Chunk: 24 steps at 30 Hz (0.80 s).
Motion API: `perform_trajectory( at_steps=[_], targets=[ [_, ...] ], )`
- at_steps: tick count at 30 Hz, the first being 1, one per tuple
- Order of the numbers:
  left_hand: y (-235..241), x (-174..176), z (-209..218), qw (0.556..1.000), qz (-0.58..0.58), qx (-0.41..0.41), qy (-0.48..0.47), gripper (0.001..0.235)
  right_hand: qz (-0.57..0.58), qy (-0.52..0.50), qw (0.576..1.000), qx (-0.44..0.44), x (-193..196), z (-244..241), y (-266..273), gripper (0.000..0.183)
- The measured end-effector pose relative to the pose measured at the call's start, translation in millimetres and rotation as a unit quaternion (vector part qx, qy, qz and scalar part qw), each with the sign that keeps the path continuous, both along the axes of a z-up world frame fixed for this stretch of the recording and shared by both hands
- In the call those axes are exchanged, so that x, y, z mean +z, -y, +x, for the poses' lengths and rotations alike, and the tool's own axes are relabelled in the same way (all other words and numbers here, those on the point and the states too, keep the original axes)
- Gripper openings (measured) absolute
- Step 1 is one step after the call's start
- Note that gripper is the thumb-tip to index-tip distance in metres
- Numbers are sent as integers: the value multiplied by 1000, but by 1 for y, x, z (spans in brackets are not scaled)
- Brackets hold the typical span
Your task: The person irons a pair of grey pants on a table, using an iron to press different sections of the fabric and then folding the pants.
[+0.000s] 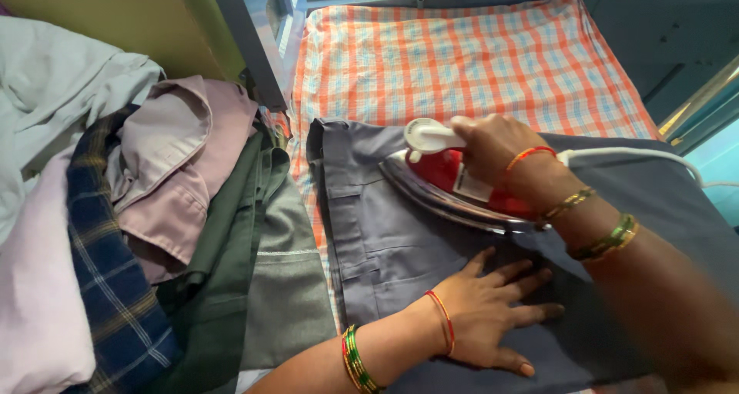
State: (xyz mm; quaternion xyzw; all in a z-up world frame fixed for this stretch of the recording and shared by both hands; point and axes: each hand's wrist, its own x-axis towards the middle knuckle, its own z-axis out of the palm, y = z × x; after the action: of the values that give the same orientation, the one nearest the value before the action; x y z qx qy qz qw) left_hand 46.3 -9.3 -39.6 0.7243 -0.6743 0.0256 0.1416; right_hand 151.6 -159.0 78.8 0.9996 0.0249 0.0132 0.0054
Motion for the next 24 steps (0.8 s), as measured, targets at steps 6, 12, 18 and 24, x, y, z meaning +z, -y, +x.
perform_trajectory(
  at_steps=[6,12,18,24],
  targets=[
    [-1,2,0,1000,11,-6,-8,88,16,-68,991,-115,7,-28,39,27],
    [0,5,-1,1000,16,-4,10,87,-7,-55,983,-176,2,-52,87,53],
    [0,3,-2,1000,13,-5,11,86,-34,-36,975,-214,-7,-90,129,53],
    [1,5,-2,1000,19,-5,7,87,-58,-1,974,-217,-9,-110,137,42]
  ],
)
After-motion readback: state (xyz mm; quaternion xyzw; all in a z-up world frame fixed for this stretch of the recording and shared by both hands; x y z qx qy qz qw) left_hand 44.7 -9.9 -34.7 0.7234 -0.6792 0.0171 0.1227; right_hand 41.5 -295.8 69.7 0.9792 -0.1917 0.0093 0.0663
